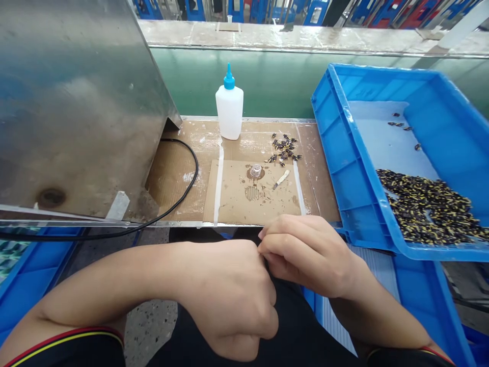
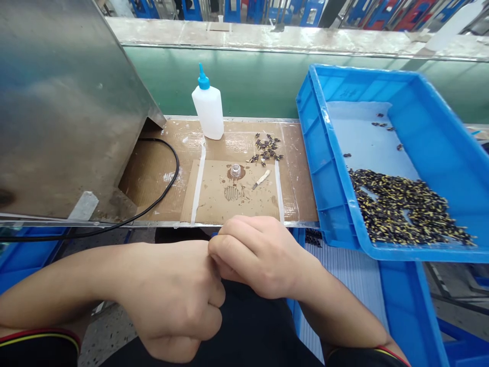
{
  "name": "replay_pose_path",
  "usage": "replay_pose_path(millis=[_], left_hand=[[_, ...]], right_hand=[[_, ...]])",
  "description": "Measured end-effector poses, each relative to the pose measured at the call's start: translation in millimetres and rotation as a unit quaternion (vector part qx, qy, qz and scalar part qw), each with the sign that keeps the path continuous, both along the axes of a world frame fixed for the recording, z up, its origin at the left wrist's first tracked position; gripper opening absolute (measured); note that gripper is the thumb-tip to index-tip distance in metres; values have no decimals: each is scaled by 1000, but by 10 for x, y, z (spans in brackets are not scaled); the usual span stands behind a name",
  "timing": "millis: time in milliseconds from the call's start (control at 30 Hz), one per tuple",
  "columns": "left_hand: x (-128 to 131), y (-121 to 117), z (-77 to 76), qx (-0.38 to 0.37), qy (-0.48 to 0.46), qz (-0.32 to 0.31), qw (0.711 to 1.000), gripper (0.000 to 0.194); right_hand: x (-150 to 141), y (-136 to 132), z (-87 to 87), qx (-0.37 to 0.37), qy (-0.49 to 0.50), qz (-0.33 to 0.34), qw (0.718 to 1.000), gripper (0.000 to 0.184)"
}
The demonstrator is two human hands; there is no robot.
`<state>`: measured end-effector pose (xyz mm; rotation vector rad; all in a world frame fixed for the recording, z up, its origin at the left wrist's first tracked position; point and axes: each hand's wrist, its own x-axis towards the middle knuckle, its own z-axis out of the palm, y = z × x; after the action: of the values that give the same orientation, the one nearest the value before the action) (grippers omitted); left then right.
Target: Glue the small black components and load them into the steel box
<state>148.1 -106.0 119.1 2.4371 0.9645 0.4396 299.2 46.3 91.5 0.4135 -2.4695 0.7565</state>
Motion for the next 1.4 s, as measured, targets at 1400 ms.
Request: replay_pose_path(millis=[1400], left_hand=[[102,-1,99,-64,87,-60,992,24]], right_hand=[[-85,118,0,-219,-180,171,944,13]])
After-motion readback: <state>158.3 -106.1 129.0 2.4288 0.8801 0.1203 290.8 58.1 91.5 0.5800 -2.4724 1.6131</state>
